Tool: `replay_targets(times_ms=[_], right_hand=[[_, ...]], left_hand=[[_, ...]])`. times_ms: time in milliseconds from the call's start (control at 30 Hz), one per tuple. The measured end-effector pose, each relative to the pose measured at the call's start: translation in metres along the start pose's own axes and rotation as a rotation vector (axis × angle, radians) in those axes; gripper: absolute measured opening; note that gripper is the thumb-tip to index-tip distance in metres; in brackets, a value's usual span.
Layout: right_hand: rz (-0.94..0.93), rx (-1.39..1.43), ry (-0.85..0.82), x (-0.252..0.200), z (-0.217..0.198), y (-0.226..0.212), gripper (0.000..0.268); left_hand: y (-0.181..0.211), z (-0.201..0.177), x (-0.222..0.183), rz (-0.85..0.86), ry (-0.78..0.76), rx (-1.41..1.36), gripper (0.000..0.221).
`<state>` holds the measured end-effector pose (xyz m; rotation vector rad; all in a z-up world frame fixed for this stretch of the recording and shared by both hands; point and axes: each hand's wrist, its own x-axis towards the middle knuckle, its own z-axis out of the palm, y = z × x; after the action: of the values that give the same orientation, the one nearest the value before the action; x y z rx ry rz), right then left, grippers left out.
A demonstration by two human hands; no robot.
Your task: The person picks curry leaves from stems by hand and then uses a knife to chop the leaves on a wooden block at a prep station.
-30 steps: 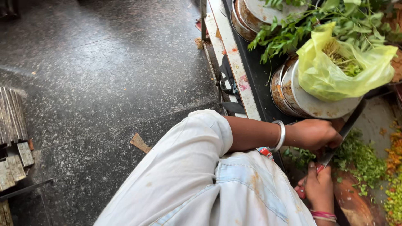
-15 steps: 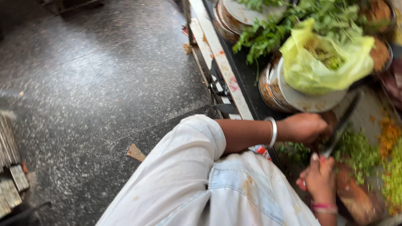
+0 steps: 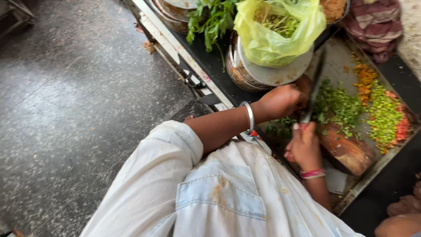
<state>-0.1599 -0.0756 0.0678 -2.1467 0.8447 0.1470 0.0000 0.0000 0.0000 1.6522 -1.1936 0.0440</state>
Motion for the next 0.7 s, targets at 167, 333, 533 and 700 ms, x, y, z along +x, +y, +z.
replay_targets(times_ms=[167, 333, 533, 700], right_hand=[[0.018, -0.046, -0.017, -0.002, 0.000, 0.012, 0.032], [0.023, -0.065, -0.131, -0.015, -0.008, 0.025, 0.031], [0.126, -0.081, -0.069, 0.000, -0.002, 0.006, 0.027], [0.072, -0.028, -0.058, 0.009, -0.004, 0.000, 0.029]], left_hand=[[-0.002, 0.000, -0.001, -0.010, -0.045, -0.043, 0.006], [-0.001, 0.000, 0.001, -0.008, -0.078, -0.038, 0.004], [0.004, -0.009, 0.004, -0.007, -0.092, -0.004, 0.006], [0.015, -0.009, -0.001, 0.010, -0.063, 0.036, 0.005]])
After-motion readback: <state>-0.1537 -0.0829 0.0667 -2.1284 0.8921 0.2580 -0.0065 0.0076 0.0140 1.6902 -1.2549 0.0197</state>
